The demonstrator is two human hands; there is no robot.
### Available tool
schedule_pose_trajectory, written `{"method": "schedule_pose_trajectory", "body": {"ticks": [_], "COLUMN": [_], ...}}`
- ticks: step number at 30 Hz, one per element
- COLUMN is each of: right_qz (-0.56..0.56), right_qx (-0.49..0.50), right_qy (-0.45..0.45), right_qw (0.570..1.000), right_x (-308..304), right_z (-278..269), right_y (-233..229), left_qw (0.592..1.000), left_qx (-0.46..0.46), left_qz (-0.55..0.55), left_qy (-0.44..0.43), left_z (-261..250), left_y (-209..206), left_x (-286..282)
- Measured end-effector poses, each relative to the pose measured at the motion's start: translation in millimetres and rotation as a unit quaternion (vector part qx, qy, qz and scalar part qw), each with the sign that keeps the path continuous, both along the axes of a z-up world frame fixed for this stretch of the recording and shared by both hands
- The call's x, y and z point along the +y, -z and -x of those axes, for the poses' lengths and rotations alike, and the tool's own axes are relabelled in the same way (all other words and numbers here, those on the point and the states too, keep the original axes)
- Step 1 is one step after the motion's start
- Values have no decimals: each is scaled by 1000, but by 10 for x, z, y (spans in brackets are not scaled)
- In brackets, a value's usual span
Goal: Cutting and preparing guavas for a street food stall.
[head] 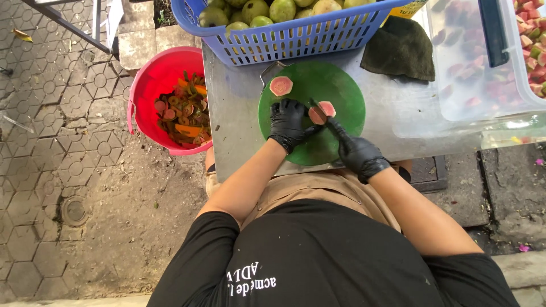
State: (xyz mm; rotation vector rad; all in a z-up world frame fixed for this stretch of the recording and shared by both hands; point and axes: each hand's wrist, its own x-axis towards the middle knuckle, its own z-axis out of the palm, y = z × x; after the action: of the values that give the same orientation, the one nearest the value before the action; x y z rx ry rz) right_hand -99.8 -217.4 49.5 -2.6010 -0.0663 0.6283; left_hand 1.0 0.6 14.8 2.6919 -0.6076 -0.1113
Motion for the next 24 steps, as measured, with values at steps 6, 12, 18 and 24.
{"method": "schedule_pose_trajectory", "body": {"ticks": [6,12,18,24], "right_qz": [-124,-35,65,89], "right_qx": [-166,-96,-21,-13], "right_qy": [61,110,110,60], "right_qw": [976,989,992,994], "right_x": [-363,-416,-345,-152], "right_z": [237,298,131,132], "right_y": [-72,-128,-187,22], "left_qw": [967,939,983,964], "left_qx": [-95,35,84,103], "left_qz": [119,-74,138,189], "left_qy": [202,334,84,157], "left_z": [-549,-683,-274,-467], "left_y": [497,-60,171,470], "left_x": [-154,-337,-401,-150]}}
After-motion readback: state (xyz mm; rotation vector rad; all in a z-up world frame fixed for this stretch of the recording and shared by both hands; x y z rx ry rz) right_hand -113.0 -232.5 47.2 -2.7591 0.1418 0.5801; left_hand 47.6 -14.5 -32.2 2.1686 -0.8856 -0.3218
